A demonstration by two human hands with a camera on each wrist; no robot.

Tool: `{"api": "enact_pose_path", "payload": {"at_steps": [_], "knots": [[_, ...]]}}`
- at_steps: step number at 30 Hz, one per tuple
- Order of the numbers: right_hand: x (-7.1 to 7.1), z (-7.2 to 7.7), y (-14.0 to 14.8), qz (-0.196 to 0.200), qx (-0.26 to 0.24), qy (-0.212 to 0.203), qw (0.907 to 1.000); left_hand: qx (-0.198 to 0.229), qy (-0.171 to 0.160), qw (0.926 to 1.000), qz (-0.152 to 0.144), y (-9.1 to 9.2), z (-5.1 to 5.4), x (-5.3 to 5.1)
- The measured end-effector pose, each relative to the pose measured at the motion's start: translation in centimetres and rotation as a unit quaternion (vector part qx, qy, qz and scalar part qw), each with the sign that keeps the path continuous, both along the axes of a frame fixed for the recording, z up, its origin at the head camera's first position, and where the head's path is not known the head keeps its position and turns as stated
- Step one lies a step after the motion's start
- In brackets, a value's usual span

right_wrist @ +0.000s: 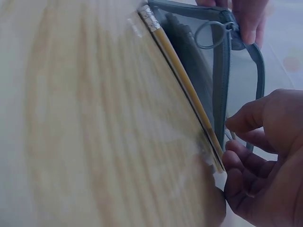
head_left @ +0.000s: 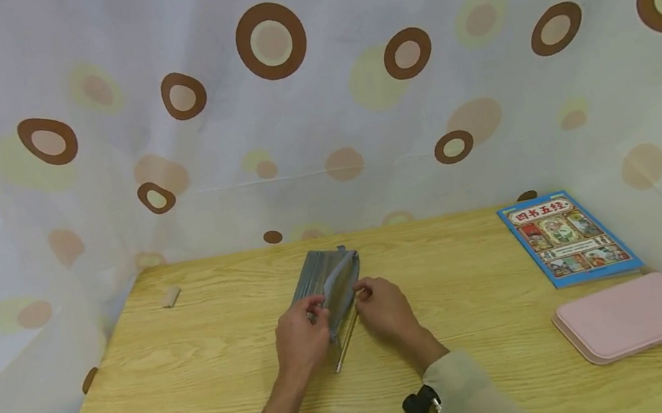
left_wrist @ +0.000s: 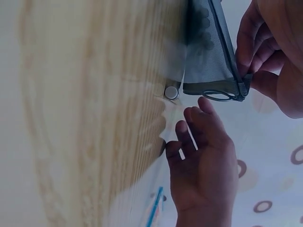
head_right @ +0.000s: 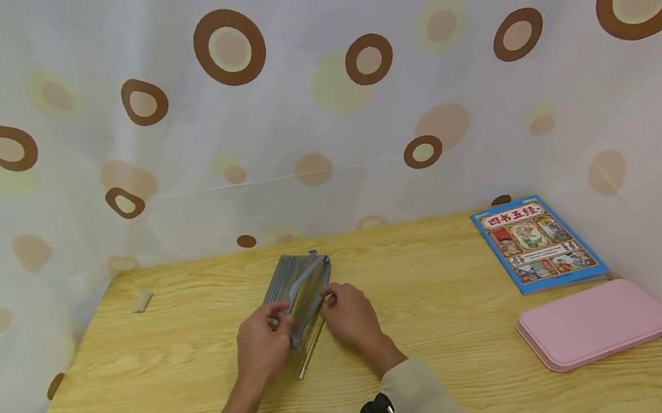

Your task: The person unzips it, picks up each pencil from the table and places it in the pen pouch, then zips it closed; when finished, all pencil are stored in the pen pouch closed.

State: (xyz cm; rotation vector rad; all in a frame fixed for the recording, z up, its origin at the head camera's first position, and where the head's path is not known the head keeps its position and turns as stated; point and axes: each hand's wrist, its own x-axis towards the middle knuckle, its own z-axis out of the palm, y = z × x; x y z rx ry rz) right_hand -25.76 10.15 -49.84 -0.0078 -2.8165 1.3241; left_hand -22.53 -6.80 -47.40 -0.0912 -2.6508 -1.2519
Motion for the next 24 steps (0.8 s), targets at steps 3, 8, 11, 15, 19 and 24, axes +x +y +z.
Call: {"api": "enact_pose_path", "payload": {"at_steps": [3, 8, 11, 15, 19, 24], "knots": [[0.3, 0.1, -0.1, 0.01, 0.037, 0.018, 0.9991, 0.002, 0.004, 1.0, -0.004, 0.0, 0.1, 0.0], [0.7, 0.4, -0.5, 0.016, 0.112, 0.028, 0.9932, 0.006, 0.003, 1.0, -0.006, -0.1, 0.2, 0.0], [1.0, 0.6, -0.6, 0.005, 0.145, 0.015, 0.9892, 0.006, 0.006, 1.0, -0.004, 0.0, 0.1, 0.1], [1.4, 0.8, -0.5, 0.001, 0.173, -0.003, 0.9849, 0.006, 0.011, 0.9999, -0.005, 0.1, 0.1, 0.2], [1.9, 1.2, -0.1, 0.001, 0.184, -0.016, 0.9828, 0.006, 0.013, 0.9999, -0.006, 0.1, 0.3, 0.2], [3.0, 1.7, 0.3, 0.013, 0.193, -0.037, 0.9804, 0.003, 0.014, 0.9999, -0.006, 0.0, 0.2, 0.2]]}}
